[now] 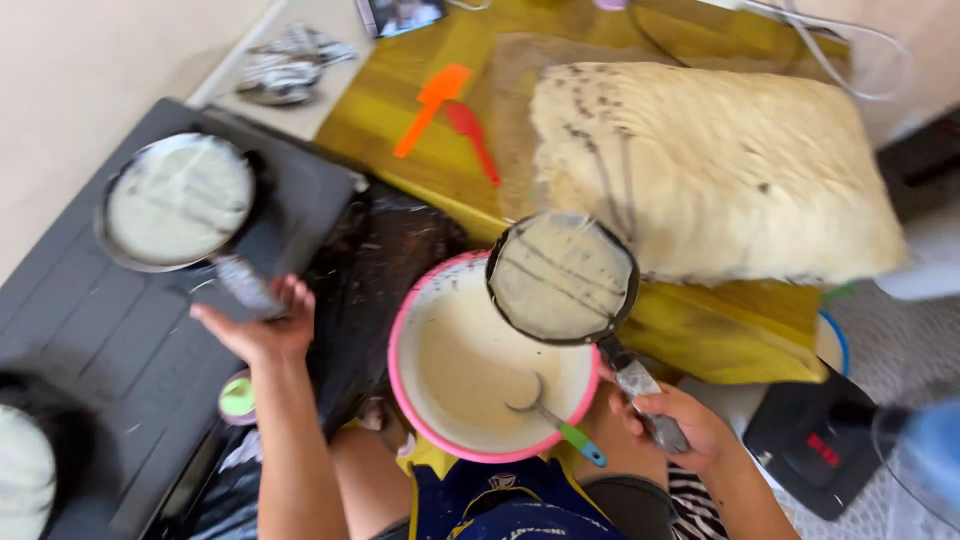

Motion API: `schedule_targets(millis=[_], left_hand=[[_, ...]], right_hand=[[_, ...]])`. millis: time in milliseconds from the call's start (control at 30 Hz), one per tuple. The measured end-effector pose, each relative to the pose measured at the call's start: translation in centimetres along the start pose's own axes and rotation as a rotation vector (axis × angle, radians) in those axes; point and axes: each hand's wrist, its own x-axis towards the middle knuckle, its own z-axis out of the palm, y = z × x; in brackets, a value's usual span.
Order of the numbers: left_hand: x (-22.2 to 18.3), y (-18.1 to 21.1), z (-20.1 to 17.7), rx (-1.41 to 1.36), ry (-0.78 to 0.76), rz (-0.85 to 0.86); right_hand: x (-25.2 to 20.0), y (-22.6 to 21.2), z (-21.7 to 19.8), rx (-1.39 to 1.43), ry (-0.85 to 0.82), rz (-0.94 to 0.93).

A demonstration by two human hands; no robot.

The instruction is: A person rapidly prepares crepes by pouring batter into multiple pans on a gas stove, rotating the pans to spread the batter, and stacking the finished crepes.

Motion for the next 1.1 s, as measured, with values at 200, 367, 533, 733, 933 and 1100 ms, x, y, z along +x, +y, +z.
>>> schedule_targets(millis=[200,367,533,733,933,1100], left_hand=[[-10.3,-12.3,-13.0,0.531,-0.365,-0.498],[-17.4,-14.6,-15.6,0.625,0.03,-0.694],[-18.5,-13.0,-17.6,0.618,0.02,-0.634],[-19.4,-13.8,-17.1,0.615,0.008,-0.617],[-20.1,-14.9,-16.4,0.675,0.001,-0.657],[-20.3,-15.9,-15.5,0.763,-0.091,-0.683]], right_hand=[[2.2,-3.0,-3.3,-1.434,1.023,-0.486],[7.1,-5.3,-8.6,-2.036,1.336,-0.656],[8.3,-5.4,-10.5,-2.212,1.417,-0.894],[5.5,-8.5,-7.0,-2.294,1.35,-0.752],[1.0,-14.5,2.3,-2.209,1.209,-0.497],[0.8,-19.6,5.9,-1.707,0.999,-0.47]])
